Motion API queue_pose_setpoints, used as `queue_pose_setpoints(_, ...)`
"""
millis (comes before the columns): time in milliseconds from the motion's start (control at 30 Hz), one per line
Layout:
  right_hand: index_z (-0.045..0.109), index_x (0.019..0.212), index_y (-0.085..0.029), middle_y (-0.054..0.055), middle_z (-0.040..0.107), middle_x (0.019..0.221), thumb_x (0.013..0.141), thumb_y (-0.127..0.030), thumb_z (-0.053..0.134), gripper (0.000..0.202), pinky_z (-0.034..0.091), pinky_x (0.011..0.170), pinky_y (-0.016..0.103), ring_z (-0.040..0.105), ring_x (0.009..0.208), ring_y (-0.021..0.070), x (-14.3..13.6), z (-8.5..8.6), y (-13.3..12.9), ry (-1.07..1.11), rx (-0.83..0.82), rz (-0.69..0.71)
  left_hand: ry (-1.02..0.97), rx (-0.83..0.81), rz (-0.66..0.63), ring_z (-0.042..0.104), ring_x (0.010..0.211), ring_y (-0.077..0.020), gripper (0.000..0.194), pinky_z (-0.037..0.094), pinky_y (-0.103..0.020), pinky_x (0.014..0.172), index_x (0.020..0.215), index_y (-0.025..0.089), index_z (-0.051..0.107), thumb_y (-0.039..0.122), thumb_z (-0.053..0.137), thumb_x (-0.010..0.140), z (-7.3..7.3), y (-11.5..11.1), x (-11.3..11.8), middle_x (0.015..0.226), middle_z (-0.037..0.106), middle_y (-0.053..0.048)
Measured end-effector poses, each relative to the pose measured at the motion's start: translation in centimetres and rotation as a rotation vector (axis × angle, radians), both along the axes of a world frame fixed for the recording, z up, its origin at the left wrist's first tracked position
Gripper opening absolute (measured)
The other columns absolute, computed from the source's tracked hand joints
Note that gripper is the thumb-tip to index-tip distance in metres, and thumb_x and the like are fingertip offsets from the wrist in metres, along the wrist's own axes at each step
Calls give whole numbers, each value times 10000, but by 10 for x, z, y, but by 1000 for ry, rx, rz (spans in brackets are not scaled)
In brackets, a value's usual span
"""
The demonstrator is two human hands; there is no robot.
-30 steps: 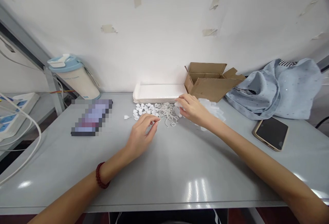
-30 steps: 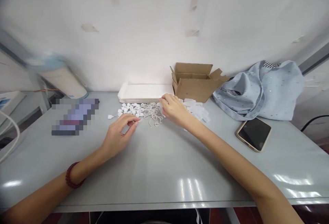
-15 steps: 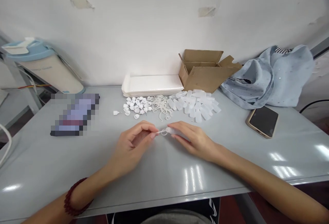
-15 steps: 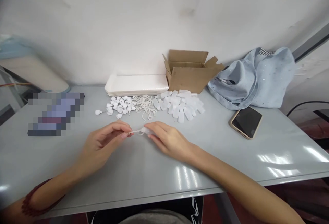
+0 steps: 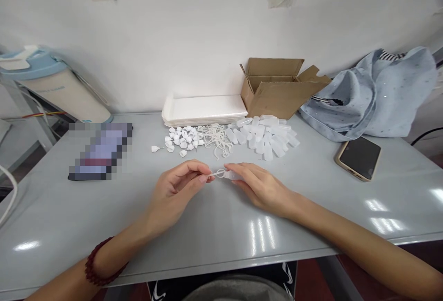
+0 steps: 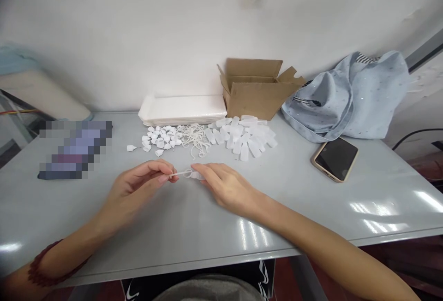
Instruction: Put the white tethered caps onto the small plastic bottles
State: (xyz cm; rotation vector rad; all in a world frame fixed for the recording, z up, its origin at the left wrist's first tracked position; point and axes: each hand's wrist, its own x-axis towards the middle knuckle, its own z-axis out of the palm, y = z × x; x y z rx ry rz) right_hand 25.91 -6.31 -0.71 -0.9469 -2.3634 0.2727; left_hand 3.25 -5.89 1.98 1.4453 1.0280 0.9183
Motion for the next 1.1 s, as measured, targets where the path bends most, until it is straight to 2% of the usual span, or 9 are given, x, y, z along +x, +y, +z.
queue_pose_setpoints(200,400,1334,-210,115,631,1100,921,-63,394,439,549,815,370,618,983,208,-1,-1,-1,13,-24,33,30,29,-1,666,815,-184,95,558,-290,726,861,225,651,282,576,863,-3,1,0,835,682,-27)
queue_pose_setpoints(400,419,1303,-196,116,626,1125,945,-141,418,362,538,809,349,619,978,192,0,5,-4,151,-218,65,101,8,-24,668,778,-176,122,554,-273,676,911,224,655,287,557,874,-2,0,3,841,692,-25)
queue_pose_setpoints(567,466,1265,-202,93,647,1127,931,-184,477,335,524,841,369,633,983,193,-2,11,-6,247,-384,49,145,223,-77,626,849,-161,178,530,-296,776,1047,225,609,247,526,892,-7,-4,7,915,650,-28)
queue_pose_setpoints(667,508,1230,-214,67,658,1118,922,-185,498,310,517,858,356,637,990,177,-4,16,-7,334,-530,68,213,361,-111,595,862,-159,188,512,-317,808,1063,225,582,211,541,880,-11,-5,6,926,622,-29)
queue_pose_setpoints(833,535,1206,-228,53,649,1126,921,-202,508,287,504,884,358,639,979,157,-5,22,-7,471,-797,118,255,461,-140,595,877,-169,225,512,-328,799,1060,217,560,189,588,839,-13,-4,6,953,628,-38)
queue_pose_setpoints(967,536,1201,-222,51,657,1070,921,-228,521,281,486,905,371,649,958,156,-5,23,-8,564,-931,180,243,420,-93,621,820,-154,133,518,-296,758,964,208,603,179,586,836,-12,-2,10,896,660,-24)
queue_pose_setpoints(1100,548,1195,-199,57,678,1010,922,-236,518,277,477,904,388,655,950,173,-7,25,-11,511,-942,156,233,283,-25,619,700,-121,66,513,-242,669,823,205,629,192,573,855,-10,-2,12,754,658,13)
